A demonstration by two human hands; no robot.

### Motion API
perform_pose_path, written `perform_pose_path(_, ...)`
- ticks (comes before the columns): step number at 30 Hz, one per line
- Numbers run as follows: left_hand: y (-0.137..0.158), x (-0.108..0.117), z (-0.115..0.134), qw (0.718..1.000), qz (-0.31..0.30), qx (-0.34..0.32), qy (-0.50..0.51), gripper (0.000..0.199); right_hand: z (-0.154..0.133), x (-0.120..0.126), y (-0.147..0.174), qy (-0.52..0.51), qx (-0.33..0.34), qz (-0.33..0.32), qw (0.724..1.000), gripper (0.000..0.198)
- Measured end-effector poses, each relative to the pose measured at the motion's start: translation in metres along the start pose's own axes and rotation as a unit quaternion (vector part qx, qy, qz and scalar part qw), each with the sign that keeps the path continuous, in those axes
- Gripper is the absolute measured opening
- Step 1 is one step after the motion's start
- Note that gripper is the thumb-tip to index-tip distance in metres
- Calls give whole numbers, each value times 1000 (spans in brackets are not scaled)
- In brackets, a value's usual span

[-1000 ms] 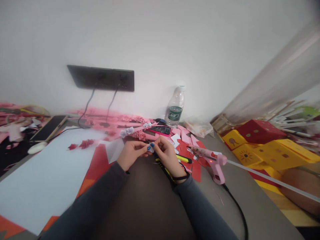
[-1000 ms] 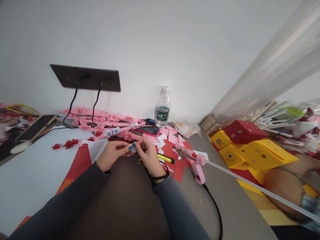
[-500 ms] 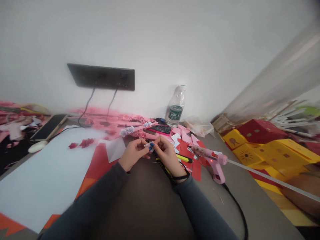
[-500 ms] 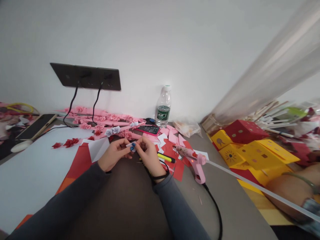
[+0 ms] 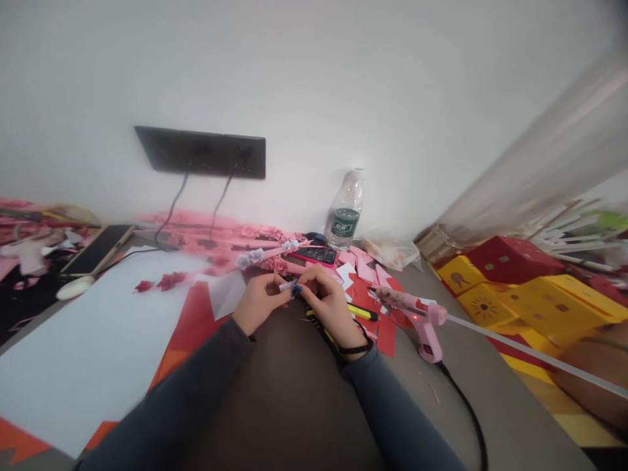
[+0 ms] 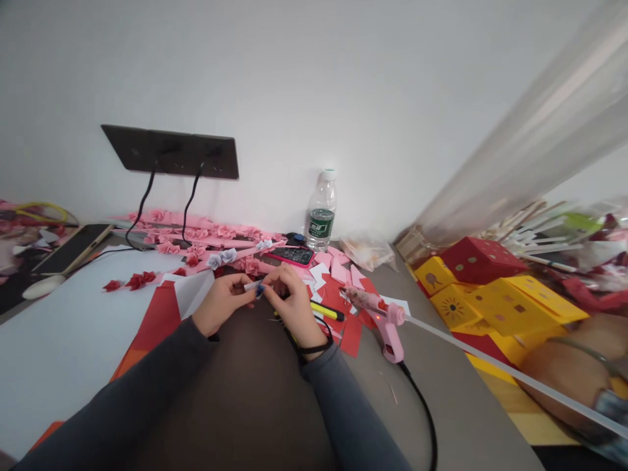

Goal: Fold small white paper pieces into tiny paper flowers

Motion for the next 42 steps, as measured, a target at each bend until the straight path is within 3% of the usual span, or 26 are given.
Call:
perform_pose_path(7, 3, -1, 11, 991, 4, -76, -111, 9, -1, -1, -2, 24, 7, -58, 998, 12)
perform_pose_path(13, 5, -5, 13, 989, -6, -87, -122, 10, 1, -2, -2, 8, 2, -46, 999, 18)
perform_pose_path(18, 4, -8, 3, 999, -40, -18, -17, 27, 6, 0, -2, -28, -33, -37, 998, 23)
perform_pose_path(23, 5, -7, -1, 998, -48, 23, 34, 39, 8, 0, -2, -41, -54, -45, 997, 17)
perform_pose_path(31, 6, -11, -3, 990, -72, 65, 100, 50, 3, 3, -2, -7, -14, -11, 1000, 7)
perform_pose_path(42, 6, -13, -6, 983, -55, 89, 151, 46, -3, 4, -2, 43, 75, 20, 996, 9)
Point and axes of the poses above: each hand's wrist, its own y-axis away from the middle knuckle, its own x-axis out of the back of the hand, z = x × y, the point moved 3 cm from there along -y, towards the middle knuckle, and after that the axes turned 11 degrees about y, right-handed, at the moved point
